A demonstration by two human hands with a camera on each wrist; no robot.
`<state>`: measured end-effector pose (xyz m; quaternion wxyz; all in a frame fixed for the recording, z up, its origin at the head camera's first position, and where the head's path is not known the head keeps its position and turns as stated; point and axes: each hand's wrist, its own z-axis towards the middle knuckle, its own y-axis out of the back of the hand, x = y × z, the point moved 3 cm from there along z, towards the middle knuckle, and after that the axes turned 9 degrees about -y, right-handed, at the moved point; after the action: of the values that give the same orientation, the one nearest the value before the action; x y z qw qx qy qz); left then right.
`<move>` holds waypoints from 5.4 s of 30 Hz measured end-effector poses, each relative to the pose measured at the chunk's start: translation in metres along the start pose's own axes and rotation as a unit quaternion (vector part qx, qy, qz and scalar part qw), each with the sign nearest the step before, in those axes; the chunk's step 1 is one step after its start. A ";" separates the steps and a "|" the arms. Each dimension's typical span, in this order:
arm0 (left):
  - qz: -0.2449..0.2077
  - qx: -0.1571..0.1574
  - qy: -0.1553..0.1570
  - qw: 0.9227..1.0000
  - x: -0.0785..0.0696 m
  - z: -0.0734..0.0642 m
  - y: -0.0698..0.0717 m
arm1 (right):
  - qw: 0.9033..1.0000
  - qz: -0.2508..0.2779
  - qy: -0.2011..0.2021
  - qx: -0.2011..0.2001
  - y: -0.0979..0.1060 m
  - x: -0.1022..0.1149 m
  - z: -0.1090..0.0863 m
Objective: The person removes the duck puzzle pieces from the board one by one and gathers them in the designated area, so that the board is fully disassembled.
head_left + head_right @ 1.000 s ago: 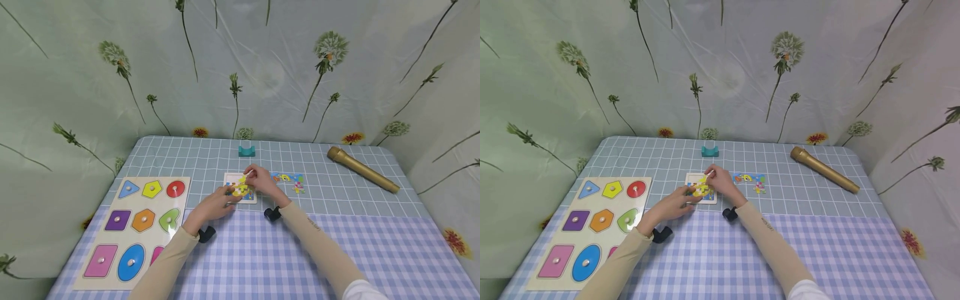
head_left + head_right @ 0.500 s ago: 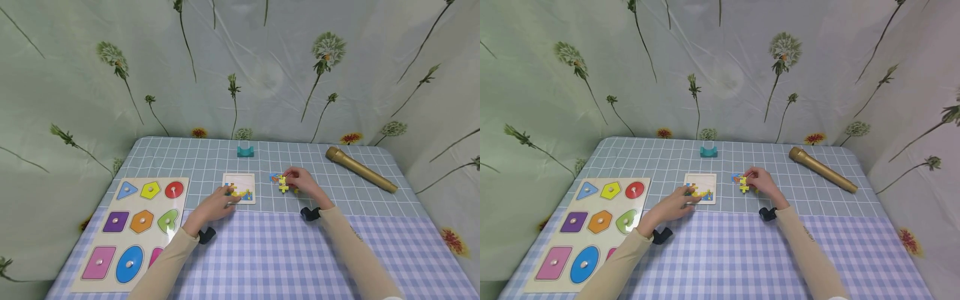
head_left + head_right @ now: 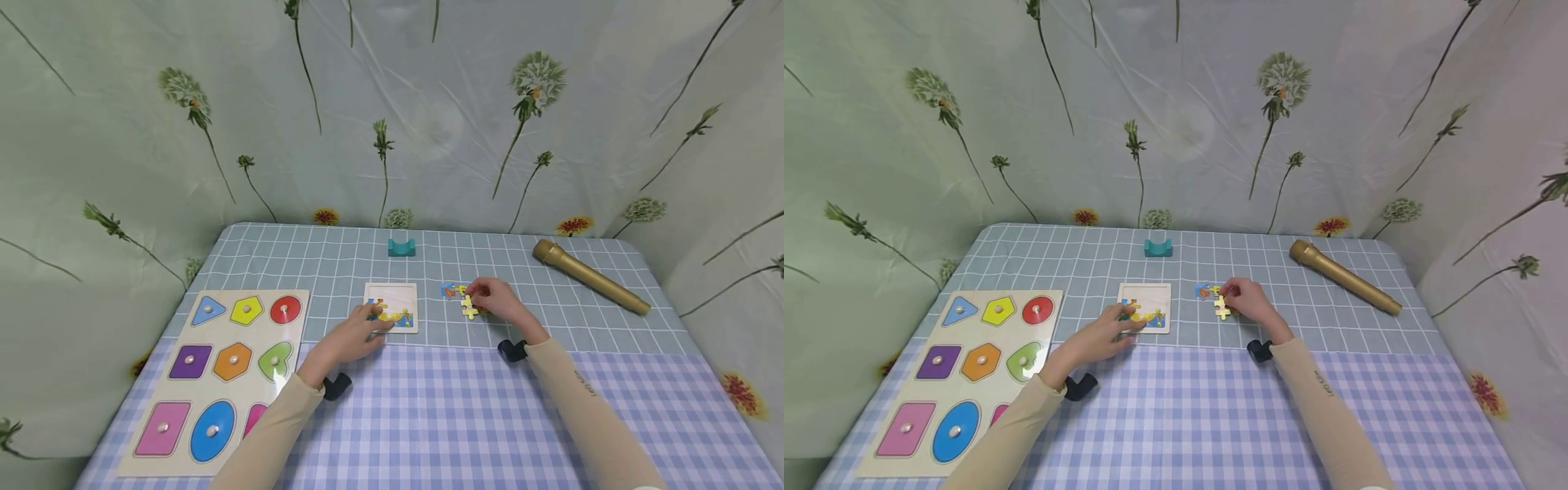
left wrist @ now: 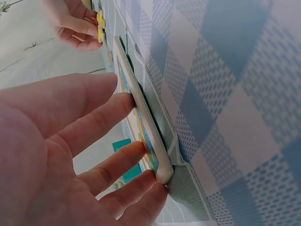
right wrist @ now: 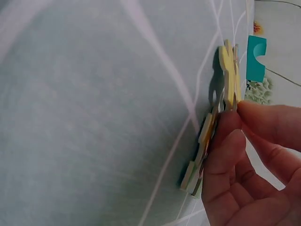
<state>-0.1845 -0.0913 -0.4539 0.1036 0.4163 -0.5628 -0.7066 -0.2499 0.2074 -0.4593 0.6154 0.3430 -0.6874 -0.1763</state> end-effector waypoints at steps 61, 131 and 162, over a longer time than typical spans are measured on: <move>-0.007 -0.009 0.023 1.000 0.007 -0.016 0.006 | 0.995 0.041 0.084 0.037 -0.100 0.110 0.027; 0.026 -0.025 -0.027 0.999 -0.007 -0.002 -0.004 | 0.992 0.016 0.113 0.053 -0.085 0.083 -0.007; 0.015 -0.027 -0.030 0.999 -0.004 -0.005 -0.005 | 0.999 0.007 -0.033 -0.010 0.011 -0.029 -0.053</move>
<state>-0.1771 -0.0908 -0.4563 0.1084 0.3839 -0.5525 -0.7319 -0.2008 0.2444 -0.4631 0.5971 0.3264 -0.7077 -0.1900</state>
